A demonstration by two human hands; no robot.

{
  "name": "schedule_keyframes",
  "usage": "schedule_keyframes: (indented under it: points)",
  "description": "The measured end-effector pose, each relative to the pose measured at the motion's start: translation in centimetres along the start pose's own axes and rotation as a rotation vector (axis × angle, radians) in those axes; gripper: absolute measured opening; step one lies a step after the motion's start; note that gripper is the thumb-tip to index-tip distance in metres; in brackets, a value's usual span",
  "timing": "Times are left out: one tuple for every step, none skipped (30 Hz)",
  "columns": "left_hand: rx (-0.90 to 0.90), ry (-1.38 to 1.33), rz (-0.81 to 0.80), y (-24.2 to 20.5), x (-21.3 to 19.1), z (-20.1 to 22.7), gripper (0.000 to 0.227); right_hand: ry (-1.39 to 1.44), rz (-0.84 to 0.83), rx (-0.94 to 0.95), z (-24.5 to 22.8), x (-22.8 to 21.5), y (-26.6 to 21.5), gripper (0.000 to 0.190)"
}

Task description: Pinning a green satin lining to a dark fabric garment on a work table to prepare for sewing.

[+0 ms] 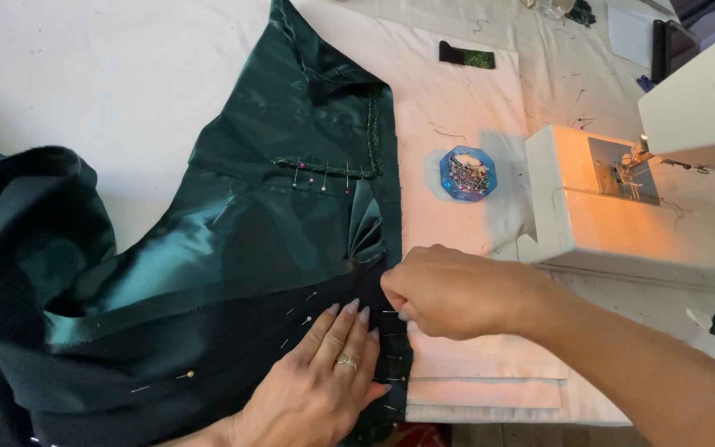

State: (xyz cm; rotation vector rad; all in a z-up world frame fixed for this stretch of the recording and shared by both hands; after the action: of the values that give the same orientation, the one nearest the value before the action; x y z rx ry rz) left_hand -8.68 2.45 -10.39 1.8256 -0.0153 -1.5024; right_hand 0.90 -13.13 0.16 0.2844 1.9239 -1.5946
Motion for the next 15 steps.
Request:
schedule_keyframes:
  points:
    - [-0.001, 0.000, 0.001, -0.1, 0.0, 0.1, 0.052, -0.001, 0.000, 0.001, 0.3, -0.1, 0.1, 0.013]
    - [-0.006, -0.009, 0.002, -0.1, 0.1, 0.1, 0.053, 0.040, -0.001, -0.017, 0.6, -0.3, 0.3, 0.015]
    - [-0.012, -0.017, 0.002, -0.1, 0.1, 0.1, 0.053, 0.081, -0.003, -0.034, 0.9, -0.5, 0.4, 0.018]
    - [-0.016, -0.017, 0.004, -0.1, 0.2, 0.1, 0.053, 0.077, -0.004, -0.034, 1.4, -0.2, 0.5, 0.018]
    - [-0.011, -0.004, 0.008, -0.1, 0.2, 0.1, 0.053, 0.163, 0.026, -0.075, 1.8, 0.1, 0.6, 0.012]
    - [-0.007, 0.007, 0.011, -0.2, 0.3, 0.2, 0.053, 0.250, 0.053, -0.116, 2.2, 0.4, 0.7, 0.011]
    - [-0.012, 0.006, 0.011, -0.2, 0.2, 0.2, 0.053, 0.247, 0.049, -0.117, 2.3, 0.6, 0.7, 0.011]
    - [-0.008, 0.009, 0.016, -0.1, 0.1, 0.2, 0.053, 0.311, 0.057, -0.096, 2.4, 0.7, 0.6, 0.010]
    - [-0.003, 0.011, 0.021, -0.1, 0.0, 0.2, 0.053, 0.375, 0.065, -0.075, 2.6, 0.9, 0.6, 0.009]
    - [-0.002, 0.011, 0.022, 0.0, 0.0, 0.1, 0.053, 0.375, 0.066, -0.074, 2.7, 1.1, 0.6, 0.009]
    - [-0.004, 0.014, 0.026, 0.0, 0.0, 0.1, 0.052, 0.431, 0.076, -0.091, 2.9, 1.2, 0.6, 0.008]
    - [-0.008, 0.018, 0.030, 0.0, 0.0, 0.1, 0.051, 0.486, 0.086, -0.111, 2.9, 1.3, 0.6, 0.007]
    - [-0.008, 0.019, 0.030, -0.1, 0.0, 0.1, 0.051, 0.486, 0.085, -0.111, 3.0, 1.4, 0.6, 0.007]
    - [-0.011, 0.004, 0.025, -0.1, 0.0, 0.2, 0.051, 0.504, 0.096, -0.122, 3.0, 1.5, 0.6, 0.008]
    - [-0.013, -0.012, 0.021, -0.1, 0.1, 0.2, 0.052, 0.522, 0.107, -0.133, 3.0, 1.5, 0.5, 0.008]
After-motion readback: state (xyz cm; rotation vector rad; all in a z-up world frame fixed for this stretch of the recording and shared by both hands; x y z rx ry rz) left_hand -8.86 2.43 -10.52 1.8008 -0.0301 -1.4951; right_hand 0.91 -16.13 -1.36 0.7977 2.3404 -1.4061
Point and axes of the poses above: each hand's wrist, its own y-axis towards the middle knuckle, its own x-axis out of the palm, z = x × y, the point moved 2 cm from there along y, towards the middle knuckle, and after that the axes turned 2 degrees about y, right-handed, at the moved point
